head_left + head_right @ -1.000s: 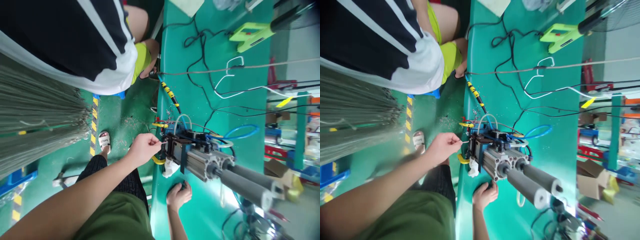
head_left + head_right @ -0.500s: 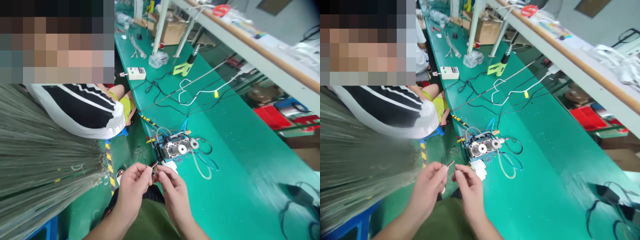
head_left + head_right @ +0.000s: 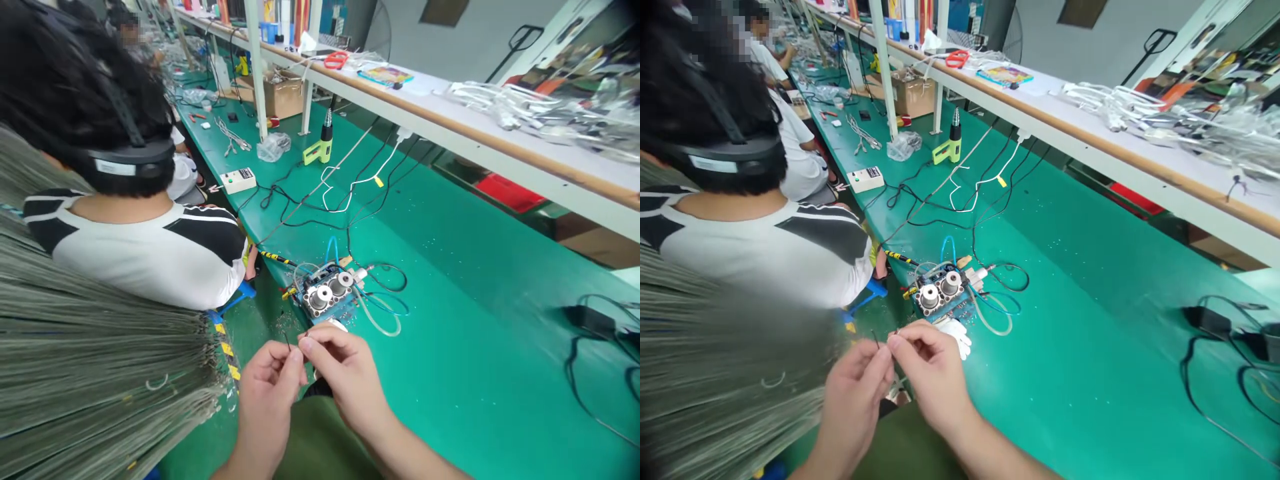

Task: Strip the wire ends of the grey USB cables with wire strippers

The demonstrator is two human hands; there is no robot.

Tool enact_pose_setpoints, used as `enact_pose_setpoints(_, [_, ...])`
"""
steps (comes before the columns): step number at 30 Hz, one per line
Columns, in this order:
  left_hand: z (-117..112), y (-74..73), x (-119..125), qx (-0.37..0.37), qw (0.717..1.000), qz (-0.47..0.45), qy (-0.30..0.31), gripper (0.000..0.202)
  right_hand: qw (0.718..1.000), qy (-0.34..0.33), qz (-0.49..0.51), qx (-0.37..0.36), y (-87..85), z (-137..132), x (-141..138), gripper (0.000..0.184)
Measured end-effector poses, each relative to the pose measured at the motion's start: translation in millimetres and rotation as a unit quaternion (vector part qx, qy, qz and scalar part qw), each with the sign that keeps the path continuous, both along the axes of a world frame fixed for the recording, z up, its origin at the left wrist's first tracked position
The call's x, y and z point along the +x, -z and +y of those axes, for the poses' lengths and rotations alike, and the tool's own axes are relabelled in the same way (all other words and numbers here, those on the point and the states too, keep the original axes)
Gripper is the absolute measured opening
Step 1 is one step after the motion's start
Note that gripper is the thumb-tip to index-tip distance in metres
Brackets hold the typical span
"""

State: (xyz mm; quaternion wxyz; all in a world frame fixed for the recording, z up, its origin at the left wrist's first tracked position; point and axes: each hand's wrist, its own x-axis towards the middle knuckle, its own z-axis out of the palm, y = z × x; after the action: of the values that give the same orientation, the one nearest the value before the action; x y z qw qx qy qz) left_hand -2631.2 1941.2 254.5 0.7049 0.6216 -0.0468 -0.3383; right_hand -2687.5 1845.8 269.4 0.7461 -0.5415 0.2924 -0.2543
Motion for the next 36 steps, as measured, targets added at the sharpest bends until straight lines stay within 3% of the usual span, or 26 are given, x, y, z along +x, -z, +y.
enact_pose_setpoints(5, [0, -9.3, 1, 0.033, 0.996, -0.073, 0.031, 0.023, 0.998, -0.048, 0.034, -0.021, -15.3, -11, -3, 0.016])
enact_pose_setpoints(15, [13, -31.9, 9, -0.006, 0.99, -0.021, 0.139, 0.041, 0.99, -0.115, 0.032, -0.078, -42.1, -21, -8, 0.017])
enact_pose_setpoints(21, [15, -41.7, 9, 0.006, 0.989, -0.022, 0.149, 0.043, 0.988, -0.127, 0.019, -0.081, -51.5, -17, -14, 0.015])
enact_pose_setpoints(26, [16, -43.4, 9, 0.004, 0.987, -0.075, 0.145, 0.031, 0.993, -0.086, 0.023, -0.072, -55.6, -6, -19, 0.016])
enact_pose_setpoints(31, [10, -42.2, 7, -0.015, 0.986, -0.071, 0.151, 0.023, 0.999, 0.011, 0.001, -0.052, -48.3, 8, -27, 0.018])
enact_pose_setpoints(36, [0, -40.2, -4, -0.024, 0.974, -0.052, 0.217, 0.024, 0.994, 0.105, -0.005, -0.024, -37.8, 18, -45, 0.02])
